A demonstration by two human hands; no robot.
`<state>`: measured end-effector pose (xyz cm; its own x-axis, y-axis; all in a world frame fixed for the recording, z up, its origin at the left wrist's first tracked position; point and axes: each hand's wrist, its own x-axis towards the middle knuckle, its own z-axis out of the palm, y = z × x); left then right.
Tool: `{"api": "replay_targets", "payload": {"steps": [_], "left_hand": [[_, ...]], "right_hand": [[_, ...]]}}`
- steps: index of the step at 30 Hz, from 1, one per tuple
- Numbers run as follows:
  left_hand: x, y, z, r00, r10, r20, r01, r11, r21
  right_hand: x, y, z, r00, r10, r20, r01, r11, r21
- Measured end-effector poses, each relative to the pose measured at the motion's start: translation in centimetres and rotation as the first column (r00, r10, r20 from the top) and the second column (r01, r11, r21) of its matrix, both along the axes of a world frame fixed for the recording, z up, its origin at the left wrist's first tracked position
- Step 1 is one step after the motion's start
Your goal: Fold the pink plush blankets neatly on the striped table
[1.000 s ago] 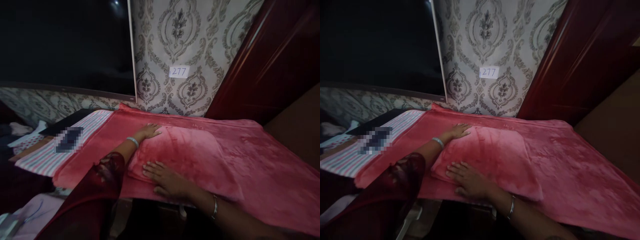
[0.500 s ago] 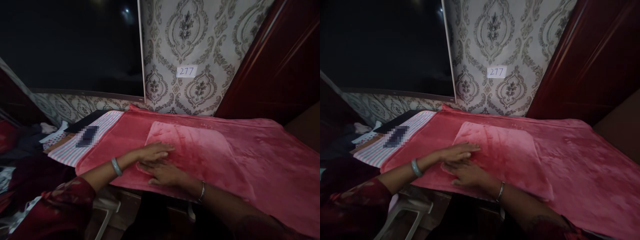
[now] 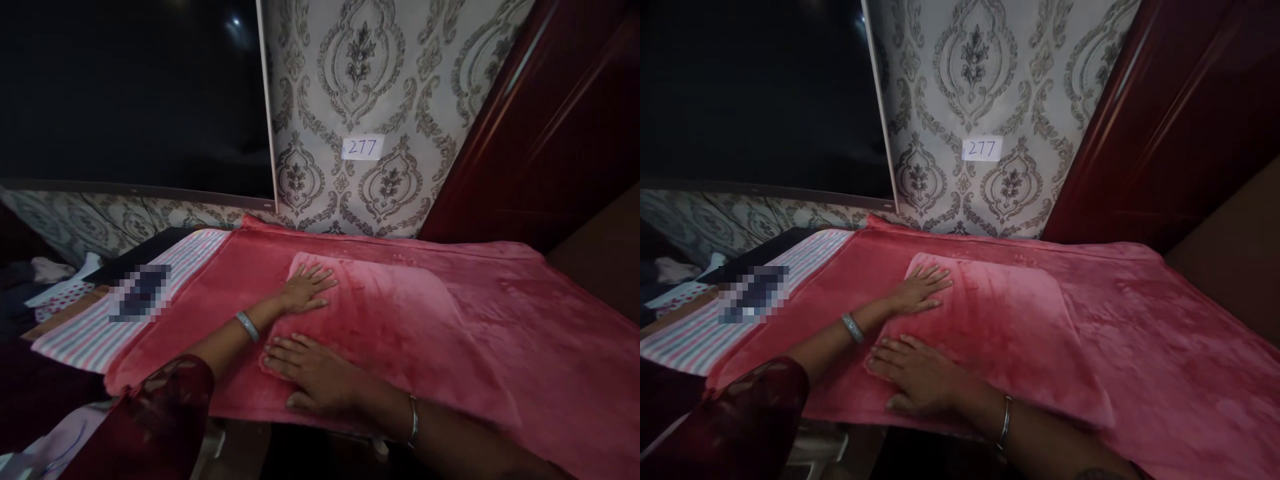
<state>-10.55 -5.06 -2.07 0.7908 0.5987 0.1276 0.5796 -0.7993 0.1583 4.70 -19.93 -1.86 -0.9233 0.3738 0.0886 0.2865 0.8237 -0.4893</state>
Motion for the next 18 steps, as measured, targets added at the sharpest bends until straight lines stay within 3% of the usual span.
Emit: {"api": "replay_targets", "payload": {"steps": [5,11,14,18], "left_hand": [[0.4,4.5,-0.2,0.976,0.217,0.023,-0.214,0.972,-0.100],[0.2,6.1,-1.1,0.959,0.279,0.050,-0.269,0.952,-0.147],[0.9,5.1,0.2,0.932,0.361,-0.034,-0.363,0.930,-0.064],[1.8,2.4,3.6,0.911,0.409,-0.064,-0.405,0.912,0.058]], "right_hand": [[0.3,-0.2,0.6,1.000,-0.012,-0.016,0.012,1.000,0.005],[0.4,-0.1,0.7,0.999,0.001,-0.049,0.003,0.996,0.089],[0.2,0.1,0.5,0.998,0.009,-0.054,-0.002,0.991,0.131],[-0.2,-0.4,1.0,0.999,-0.001,-0.038,0.008,0.979,0.205]]}}
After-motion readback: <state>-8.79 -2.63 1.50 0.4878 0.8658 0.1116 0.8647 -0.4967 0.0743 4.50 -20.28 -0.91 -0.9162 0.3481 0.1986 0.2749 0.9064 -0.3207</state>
